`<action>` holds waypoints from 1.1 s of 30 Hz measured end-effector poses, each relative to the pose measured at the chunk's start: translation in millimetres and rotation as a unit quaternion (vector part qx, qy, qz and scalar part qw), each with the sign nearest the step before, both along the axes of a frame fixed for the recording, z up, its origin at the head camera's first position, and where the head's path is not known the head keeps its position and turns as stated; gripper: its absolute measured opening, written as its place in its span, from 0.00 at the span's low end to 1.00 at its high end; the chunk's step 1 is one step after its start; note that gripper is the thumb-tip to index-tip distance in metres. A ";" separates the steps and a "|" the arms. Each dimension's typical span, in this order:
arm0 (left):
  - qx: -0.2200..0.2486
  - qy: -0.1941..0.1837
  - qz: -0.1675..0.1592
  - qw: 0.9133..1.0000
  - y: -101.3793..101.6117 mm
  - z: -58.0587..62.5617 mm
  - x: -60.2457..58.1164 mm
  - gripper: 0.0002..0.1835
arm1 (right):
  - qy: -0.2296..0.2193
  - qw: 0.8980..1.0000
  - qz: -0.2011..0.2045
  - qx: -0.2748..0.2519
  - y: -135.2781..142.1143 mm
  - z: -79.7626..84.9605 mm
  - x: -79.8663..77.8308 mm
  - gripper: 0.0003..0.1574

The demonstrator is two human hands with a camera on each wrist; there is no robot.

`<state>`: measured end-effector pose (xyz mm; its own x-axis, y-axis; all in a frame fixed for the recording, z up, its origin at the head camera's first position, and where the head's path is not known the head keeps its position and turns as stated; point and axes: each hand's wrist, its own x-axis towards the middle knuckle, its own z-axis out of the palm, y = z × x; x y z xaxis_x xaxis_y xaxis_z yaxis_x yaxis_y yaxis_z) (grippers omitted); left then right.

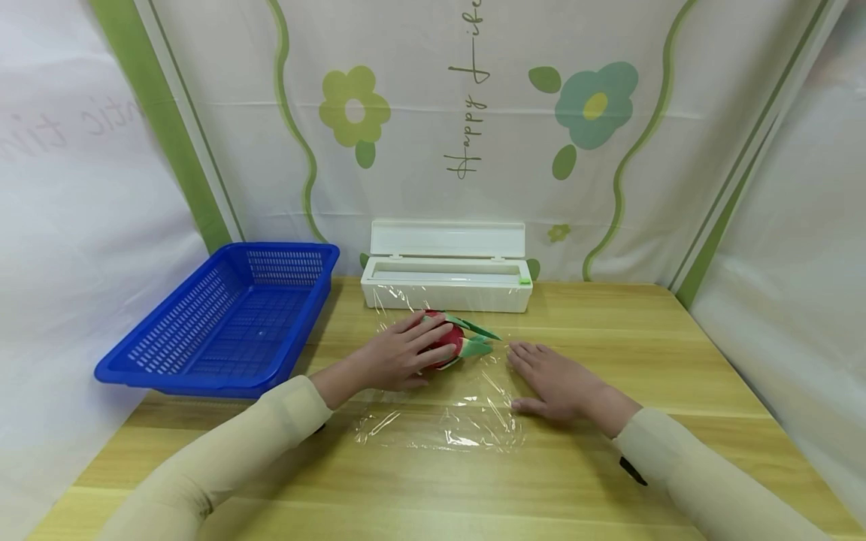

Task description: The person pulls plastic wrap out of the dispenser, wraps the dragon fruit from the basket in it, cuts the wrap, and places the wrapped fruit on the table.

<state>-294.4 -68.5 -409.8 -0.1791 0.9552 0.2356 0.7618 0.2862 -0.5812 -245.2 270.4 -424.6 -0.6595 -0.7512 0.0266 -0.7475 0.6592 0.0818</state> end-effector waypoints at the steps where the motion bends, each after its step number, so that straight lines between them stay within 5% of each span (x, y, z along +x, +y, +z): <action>1: 0.005 0.001 -0.003 1.000 -1.3 0.2 0.4 0.42 | 0.002 1.000 0.001 -0.002 -0.3 1.3 0.5 0.54; 12: 0.039 0.002 -0.016 0.999 -18.6 1.1 9.5 0.38 | 0.038 0.999 0.018 -0.021 -4.1 12.6 8.8 0.53; 26: 0.017 -0.036 0.037 0.999 -45.0 6.9 34.2 0.45 | 0.072 0.995 0.036 -0.053 -10.6 17.7 24.2 0.52; 33: 0.021 -0.039 0.037 0.998 -59.3 6.8 46.2 0.44 | 0.076 0.993 0.054 -0.066 -15.8 18.0 30.8 0.52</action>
<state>-248.2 -127.8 -403.0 -0.2674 0.9286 0.2573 0.7800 0.3654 -0.5081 -214.4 254.7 -406.6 -0.5565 -0.8006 0.2221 -0.8000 0.5885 0.1168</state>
